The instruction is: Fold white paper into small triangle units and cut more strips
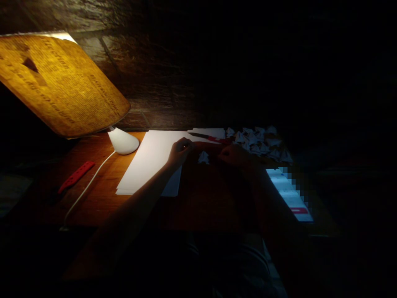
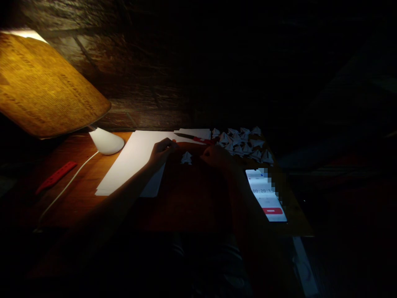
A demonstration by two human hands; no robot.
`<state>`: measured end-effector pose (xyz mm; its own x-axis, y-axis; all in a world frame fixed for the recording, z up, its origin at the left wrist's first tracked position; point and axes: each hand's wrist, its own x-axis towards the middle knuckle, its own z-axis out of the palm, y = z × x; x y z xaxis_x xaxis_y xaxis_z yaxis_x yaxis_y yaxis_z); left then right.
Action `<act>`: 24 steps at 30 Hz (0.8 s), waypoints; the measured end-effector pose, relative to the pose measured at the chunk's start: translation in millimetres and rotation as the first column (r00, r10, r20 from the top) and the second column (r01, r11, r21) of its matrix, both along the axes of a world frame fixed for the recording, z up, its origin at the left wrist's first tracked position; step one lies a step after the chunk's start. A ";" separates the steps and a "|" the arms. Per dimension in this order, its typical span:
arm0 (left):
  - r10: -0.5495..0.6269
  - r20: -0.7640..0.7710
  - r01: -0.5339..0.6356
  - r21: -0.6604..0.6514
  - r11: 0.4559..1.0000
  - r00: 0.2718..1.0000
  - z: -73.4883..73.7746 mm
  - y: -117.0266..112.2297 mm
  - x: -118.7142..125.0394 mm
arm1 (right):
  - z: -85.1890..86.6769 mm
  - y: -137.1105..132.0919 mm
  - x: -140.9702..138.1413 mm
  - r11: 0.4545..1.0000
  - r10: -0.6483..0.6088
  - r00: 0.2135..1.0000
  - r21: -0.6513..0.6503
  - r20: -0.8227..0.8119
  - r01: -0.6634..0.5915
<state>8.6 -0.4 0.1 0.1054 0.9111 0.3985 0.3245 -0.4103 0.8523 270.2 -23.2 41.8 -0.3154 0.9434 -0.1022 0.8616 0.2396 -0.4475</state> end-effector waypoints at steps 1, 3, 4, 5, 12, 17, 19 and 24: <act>-0.007 -0.056 0.008 0.029 1.000 0.998 2.2 -1.2 -1.7 | 0.0 -0.1 0.1 1.000 0.008 1.000 -0.003 0.007 -0.008; -0.043 -0.190 0.062 0.098 0.993 0.981 7.2 -5.0 -4.5 | 0.6 -0.4 0.0 1.000 0.019 1.000 -0.011 0.023 -0.019; -0.072 -0.258 0.107 0.122 0.987 0.963 9.6 -7.5 -5.3 | 1.3 -0.8 -0.2 1.000 0.023 0.999 -0.016 0.034 -0.023; -0.104 -0.321 0.154 0.135 0.979 0.941 11.7 -10.1 -5.7 | 2.2 -1.3 -0.7 0.999 0.027 0.998 -0.024 0.048 -0.026; -0.215 -0.598 0.349 0.116 0.930 0.772 13.3 -19.4 -0.7 | 10.5 -7.1 -6.3 0.998 0.050 0.990 -0.039 0.129 -0.045; -0.170 -0.600 0.340 0.181 0.923 0.781 7.8 -16.1 -1.1 | 11.8 -10.0 -11.0 0.999 0.033 0.987 -0.021 0.159 -0.030; -0.175 -0.593 0.348 0.191 0.918 0.786 6.7 -15.1 -1.6 | 11.4 -10.9 -12.4 0.999 0.032 0.985 -0.019 0.168 -0.029; -0.187 -0.589 0.352 0.178 0.919 0.786 6.7 -15.2 -1.5 | 11.3 -12.7 -13.8 1.000 0.019 0.984 -0.009 0.178 -0.017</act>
<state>7.2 -15.7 6.8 0.6060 0.6790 0.4144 0.5431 -0.7338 0.4081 256.4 -35.9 53.1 -0.3086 0.9368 -0.1647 0.9231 0.2531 -0.2894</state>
